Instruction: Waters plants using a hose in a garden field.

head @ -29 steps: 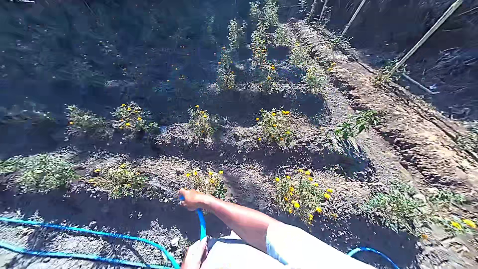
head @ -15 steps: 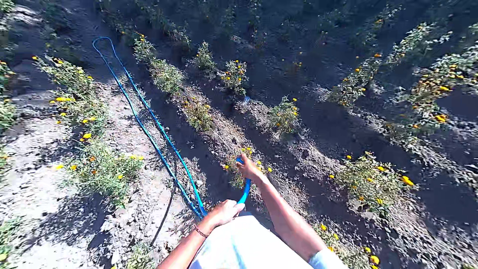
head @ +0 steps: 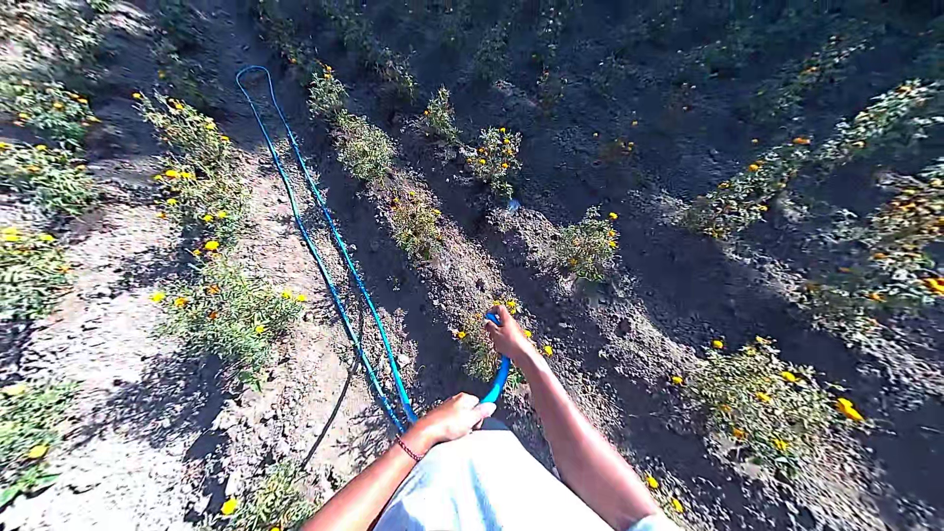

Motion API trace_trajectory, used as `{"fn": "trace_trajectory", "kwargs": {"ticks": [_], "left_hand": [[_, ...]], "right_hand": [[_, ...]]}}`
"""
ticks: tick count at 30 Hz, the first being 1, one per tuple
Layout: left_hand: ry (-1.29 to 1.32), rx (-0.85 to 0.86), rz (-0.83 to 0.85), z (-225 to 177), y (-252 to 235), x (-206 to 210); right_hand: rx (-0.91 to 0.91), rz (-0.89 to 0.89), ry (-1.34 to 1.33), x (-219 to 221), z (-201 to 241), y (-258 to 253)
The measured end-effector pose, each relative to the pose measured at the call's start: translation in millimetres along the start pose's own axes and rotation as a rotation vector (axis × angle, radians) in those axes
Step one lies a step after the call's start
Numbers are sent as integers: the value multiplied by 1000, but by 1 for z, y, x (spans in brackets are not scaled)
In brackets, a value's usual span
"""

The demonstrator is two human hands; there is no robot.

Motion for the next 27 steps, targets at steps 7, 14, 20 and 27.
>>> {"fn": "trace_trajectory", "kwargs": {"ticks": [7, 14, 20, 27], "left_hand": [[-22, 9, 18, -2, -2, 1], [-10, 8, 17, 0, -3, 5], [-12, 10, 18, 2, -5, 9], [1, 6, 7, 5, -2, 12]], "right_hand": [[27, -21, 20, -3, -9, 3], [14, -28, 32, -3, -9, 8], [13, -29, 23, -3, -13, 10], [30, 4, 63, -1, -4, 13]]}}
Point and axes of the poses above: each hand's wrist, its own y-axis away from the middle knuckle, its own x-axis out of the palm, z = x × y, the point moved 1 cm from there along -y, towards the middle knuckle, and after that the axes turned 12 degrees about -x, right-handed, at the moved point
